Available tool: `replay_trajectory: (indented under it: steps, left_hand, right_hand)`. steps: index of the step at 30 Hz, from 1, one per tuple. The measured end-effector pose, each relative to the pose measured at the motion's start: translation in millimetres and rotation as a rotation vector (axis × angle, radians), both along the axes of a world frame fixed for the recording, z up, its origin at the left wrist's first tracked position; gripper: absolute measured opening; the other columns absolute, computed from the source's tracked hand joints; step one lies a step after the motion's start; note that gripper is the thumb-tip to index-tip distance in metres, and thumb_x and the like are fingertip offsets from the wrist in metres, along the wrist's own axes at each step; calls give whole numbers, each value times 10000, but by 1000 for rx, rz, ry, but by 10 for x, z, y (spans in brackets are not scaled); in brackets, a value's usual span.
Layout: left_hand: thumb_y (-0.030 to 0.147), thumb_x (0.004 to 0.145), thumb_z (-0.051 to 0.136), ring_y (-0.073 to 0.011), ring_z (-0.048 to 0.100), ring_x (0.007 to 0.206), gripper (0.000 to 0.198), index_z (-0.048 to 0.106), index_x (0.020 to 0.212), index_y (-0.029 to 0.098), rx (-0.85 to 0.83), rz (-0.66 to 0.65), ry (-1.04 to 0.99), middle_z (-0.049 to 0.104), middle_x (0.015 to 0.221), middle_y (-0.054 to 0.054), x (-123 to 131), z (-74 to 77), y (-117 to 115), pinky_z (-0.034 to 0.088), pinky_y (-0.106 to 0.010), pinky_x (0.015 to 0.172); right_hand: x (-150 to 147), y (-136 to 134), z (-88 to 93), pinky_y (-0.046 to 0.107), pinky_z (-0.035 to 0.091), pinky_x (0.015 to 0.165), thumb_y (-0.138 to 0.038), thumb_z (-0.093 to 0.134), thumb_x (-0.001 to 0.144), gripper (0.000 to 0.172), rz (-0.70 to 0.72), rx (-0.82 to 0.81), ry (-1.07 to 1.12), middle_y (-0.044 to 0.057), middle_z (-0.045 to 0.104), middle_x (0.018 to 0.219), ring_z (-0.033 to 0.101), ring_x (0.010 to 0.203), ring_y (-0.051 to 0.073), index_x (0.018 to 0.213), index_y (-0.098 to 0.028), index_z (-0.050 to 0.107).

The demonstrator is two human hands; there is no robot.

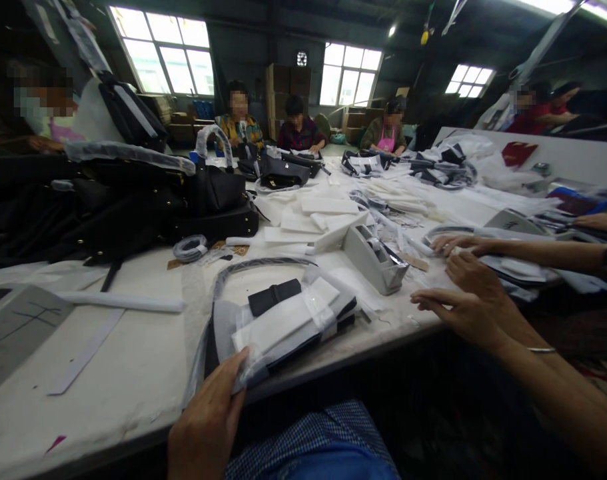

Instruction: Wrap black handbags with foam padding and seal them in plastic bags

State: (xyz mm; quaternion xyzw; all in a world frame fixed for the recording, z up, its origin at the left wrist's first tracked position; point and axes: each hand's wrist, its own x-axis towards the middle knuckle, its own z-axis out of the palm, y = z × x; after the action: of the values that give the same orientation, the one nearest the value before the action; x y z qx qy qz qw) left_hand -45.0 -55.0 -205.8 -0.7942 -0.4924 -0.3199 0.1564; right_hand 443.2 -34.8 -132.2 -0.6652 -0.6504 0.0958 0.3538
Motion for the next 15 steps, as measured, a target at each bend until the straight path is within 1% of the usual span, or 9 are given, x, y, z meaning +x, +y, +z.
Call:
replay_trajectory:
  steps: [2, 4, 6, 8, 10, 12, 15]
  left_hand:
    - [205, 982, 432, -181, 724, 968, 387, 556, 1348, 205, -17, 5, -12, 705, 1221, -35, 7, 2, -5, 571, -251, 806]
    - [193, 978, 435, -182, 722, 976, 373, 569, 1326, 197, -34, 3, -31, 708, 1211, -39, 24, 22, -17, 572, -253, 820]
    - [164, 967, 438, -183, 719, 987, 367, 578, 1306, 188, -59, 2, -62, 712, 1196, -44, 47, 53, -36, 575, -259, 840]
    - [126, 950, 444, -185, 713, 1010, 376, 579, 1297, 183, -87, -6, -106, 714, 1188, -49, 70, 80, -55, 576, -270, 872]
    - [89, 928, 455, -191, 701, 1045, 399, 576, 1297, 184, -119, -11, -154, 713, 1191, -53, 91, 95, -68, 573, -286, 906]
    - [53, 904, 464, -199, 688, 1075, 428, 574, 1295, 185, -148, -11, -201, 711, 1193, -58, 111, 101, -69, 571, -303, 929]
    - [13, 877, 464, -208, 683, 1082, 453, 573, 1285, 178, -182, -13, -255, 715, 1174, -66, 141, 110, -61, 580, -326, 931]
  right_hand:
    - [-245, -8, 189, 349, 583, 780, -337, 652, 838, 158, 261, 25, -133, 42, 773, 875, 734, 782, 242, 910, -280, 780]
    - [-557, 42, 361, 293, 566, 745, -255, 602, 893, 189, 505, 29, -216, 39, 770, 921, 730, 806, 205, 984, -281, 765]
    - [-911, 129, 503, 249, 541, 716, -204, 577, 924, 220, 713, 23, -236, 42, 762, 928, 718, 801, 172, 1052, -270, 743]
    - [-1279, 237, 619, 230, 518, 705, -194, 572, 941, 219, 907, -19, -238, 46, 750, 903, 702, 783, 154, 1085, -254, 727]
    - [-1637, 363, 712, 227, 502, 697, -221, 569, 952, 197, 1086, -95, -239, 51, 737, 873, 685, 763, 149, 1072, -238, 724]
    - [-1974, 514, 777, 225, 482, 665, -266, 566, 960, 180, 1232, -171, -246, 44, 719, 816, 665, 719, 144, 1023, -227, 730]
    - [-2431, 787, 792, 216, 449, 616, -329, 585, 949, 185, 1382, -241, -260, 11, 686, 731, 627, 643, 127, 918, -236, 743]
